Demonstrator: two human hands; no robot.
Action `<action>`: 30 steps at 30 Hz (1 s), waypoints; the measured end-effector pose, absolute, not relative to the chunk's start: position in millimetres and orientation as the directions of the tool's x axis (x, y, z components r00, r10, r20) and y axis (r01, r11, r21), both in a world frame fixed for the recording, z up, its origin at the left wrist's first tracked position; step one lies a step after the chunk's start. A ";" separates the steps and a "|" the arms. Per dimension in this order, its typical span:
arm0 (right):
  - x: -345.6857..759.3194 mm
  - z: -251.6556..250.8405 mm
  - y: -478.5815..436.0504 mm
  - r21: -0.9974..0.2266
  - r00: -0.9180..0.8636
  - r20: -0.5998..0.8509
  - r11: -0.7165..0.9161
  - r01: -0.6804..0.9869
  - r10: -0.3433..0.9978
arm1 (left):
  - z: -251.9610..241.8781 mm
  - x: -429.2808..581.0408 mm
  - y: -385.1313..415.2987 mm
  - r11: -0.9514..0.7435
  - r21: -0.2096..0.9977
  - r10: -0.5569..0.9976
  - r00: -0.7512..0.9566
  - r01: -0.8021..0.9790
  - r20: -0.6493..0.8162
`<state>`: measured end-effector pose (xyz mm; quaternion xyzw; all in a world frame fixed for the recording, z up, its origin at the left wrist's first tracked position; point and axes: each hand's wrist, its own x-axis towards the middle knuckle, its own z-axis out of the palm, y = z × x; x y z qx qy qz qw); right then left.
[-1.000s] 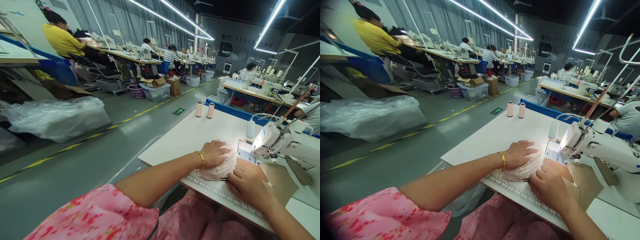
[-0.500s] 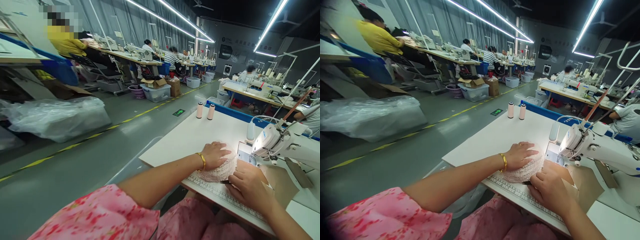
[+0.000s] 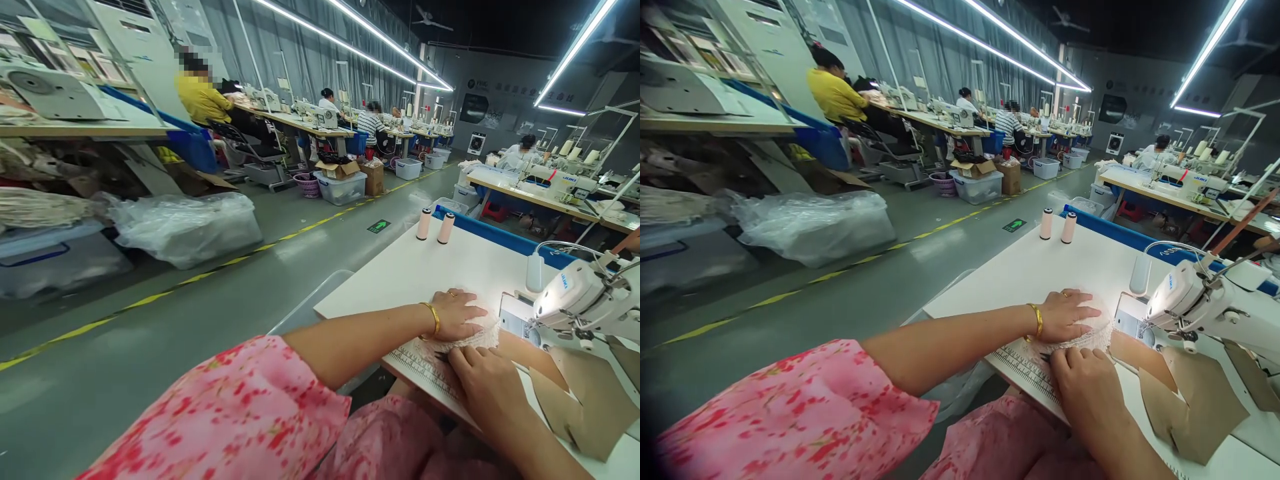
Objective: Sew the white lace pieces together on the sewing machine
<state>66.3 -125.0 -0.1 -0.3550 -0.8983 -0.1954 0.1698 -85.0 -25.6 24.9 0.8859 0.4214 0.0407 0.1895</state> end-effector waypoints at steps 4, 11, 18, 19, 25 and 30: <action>65.8 2.2 -127.7 0.275 -0.707 0.410 0.661 0.698 0.576 | 25.1 -84.8 -25.9 -0.571 0.375 0.764 0.640 0.731 -0.086; 62.8 -0.7 -127.2 0.249 -0.705 0.405 0.672 0.698 0.582 | 25.6 -85.0 -26.0 -0.573 0.367 0.764 0.640 0.733 -0.084; 56.1 -10.1 -135.9 0.273 -0.702 0.314 0.648 0.711 0.639 | 23.7 -83.3 -25.8 -0.575 0.344 0.765 0.637 0.742 -0.093; 52.9 -12.1 -136.5 0.276 -0.692 0.299 0.635 0.722 0.657 | 22.7 -83.0 -25.6 -0.574 0.342 0.768 0.634 0.744 -0.092; 33.5 -17.5 -134.5 0.278 -0.665 0.271 0.605 0.746 0.696 | 18.2 -82.1 -25.1 -0.571 0.337 0.779 0.624 0.749 -0.068; 29.2 -16.7 -139.6 0.271 -0.688 0.235 0.633 0.725 0.687 | 20.0 -82.7 -25.4 -0.574 0.344 0.775 0.629 0.743 -0.067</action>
